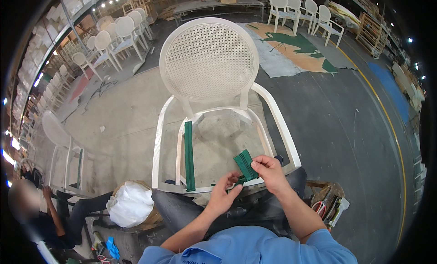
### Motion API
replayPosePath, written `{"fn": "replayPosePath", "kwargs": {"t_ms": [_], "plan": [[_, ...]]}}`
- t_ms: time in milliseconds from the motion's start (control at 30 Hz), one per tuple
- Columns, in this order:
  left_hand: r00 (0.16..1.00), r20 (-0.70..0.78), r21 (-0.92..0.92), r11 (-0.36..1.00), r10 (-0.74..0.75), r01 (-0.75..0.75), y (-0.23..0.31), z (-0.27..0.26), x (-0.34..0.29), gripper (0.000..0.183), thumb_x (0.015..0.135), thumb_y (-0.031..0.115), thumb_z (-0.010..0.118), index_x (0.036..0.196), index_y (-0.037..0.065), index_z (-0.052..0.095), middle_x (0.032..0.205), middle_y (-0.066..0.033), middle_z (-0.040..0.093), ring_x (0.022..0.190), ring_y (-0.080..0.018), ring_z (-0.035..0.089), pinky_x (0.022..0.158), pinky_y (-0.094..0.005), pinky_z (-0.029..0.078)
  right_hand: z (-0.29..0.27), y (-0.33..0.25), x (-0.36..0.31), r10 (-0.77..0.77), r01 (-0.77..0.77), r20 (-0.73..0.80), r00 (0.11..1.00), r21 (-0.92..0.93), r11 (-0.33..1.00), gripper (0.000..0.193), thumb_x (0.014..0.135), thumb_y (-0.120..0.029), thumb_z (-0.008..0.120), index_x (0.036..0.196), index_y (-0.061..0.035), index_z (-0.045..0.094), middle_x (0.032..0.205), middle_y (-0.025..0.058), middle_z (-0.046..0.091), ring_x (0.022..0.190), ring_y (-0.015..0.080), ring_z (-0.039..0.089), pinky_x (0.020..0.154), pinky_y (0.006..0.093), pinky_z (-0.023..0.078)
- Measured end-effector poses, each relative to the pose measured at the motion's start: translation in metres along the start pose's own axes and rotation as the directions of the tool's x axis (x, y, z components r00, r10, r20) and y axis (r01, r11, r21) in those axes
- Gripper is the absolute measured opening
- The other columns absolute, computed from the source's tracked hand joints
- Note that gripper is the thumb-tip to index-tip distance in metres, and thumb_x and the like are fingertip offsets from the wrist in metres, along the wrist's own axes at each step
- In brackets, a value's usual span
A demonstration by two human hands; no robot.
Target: The person attaches green straps to the underside of a white plastic chair seat using a staple gun. They repeatedly position the straps, staple them in place, and trim excess material with scissors.
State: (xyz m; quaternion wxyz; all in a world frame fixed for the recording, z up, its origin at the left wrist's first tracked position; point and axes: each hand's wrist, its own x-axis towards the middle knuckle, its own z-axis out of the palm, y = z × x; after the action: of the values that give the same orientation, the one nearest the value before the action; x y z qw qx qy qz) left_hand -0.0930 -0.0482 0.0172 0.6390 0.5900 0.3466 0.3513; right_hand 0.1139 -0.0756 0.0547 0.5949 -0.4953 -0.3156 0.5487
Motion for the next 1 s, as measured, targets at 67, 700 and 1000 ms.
{"fn": "replayPosePath", "kwargs": {"t_ms": [67, 700, 1000], "plan": [[0.996, -0.014, -0.277, 0.958, -0.084, 0.077, 0.018, 0.011, 0.017, 0.021, 0.099, 0.009, 0.067, 0.117, -0.001, 0.067, 0.12, -0.009, 0.066, 0.109, -0.0128, 0.062, 0.096, -0.0286, 0.049, -0.003, 0.016, -0.011, -0.041, 0.04, -0.046, 0.998, -0.017, 0.999, 0.014, 0.099, -0.009, 0.069, 0.108, 0.0013, 0.072, 0.094, 0.0017, 0.072, 0.085, 0.0074, 0.063, 0.079, 0.0232, 0.05], [0.993, -0.085, 0.076, 0.995, 0.076, -0.07, 0.05, 0.034, 0.034, 0.014, 0.097, 0.004, 0.07, 0.111, 0.003, 0.07, 0.092, -0.0017, 0.07, 0.084, -0.0063, 0.062, 0.074, -0.0239, 0.049, -0.006, -0.028, -0.017, -0.507, 0.458, 0.131, 0.852, -0.658, 0.598, 0.015, 0.091, -0.001, 0.07, 0.106, -0.0006, 0.071, 0.092, 0.0128, 0.072, 0.08, 0.0255, 0.071, 0.072, 0.0339, 0.054], [0.993, -0.095, 0.123, 0.99, 0.074, -0.062, 0.038, 0.057, 0.106, 0.01, 0.093, 0.008, 0.073, 0.1, 0.001, 0.073, 0.09, -0.0031, 0.07, 0.084, -0.0105, 0.064, 0.079, -0.0265, 0.05, -0.069, -0.079, 0.014, -0.669, 0.433, -0.045, 0.742, -0.73, 0.529, 0.02, 0.087, 0.0, 0.071, 0.107, -0.0004, 0.071, 0.089, 0.0087, 0.067, 0.076, 0.0193, 0.065, 0.075, 0.0302, 0.053]]}}
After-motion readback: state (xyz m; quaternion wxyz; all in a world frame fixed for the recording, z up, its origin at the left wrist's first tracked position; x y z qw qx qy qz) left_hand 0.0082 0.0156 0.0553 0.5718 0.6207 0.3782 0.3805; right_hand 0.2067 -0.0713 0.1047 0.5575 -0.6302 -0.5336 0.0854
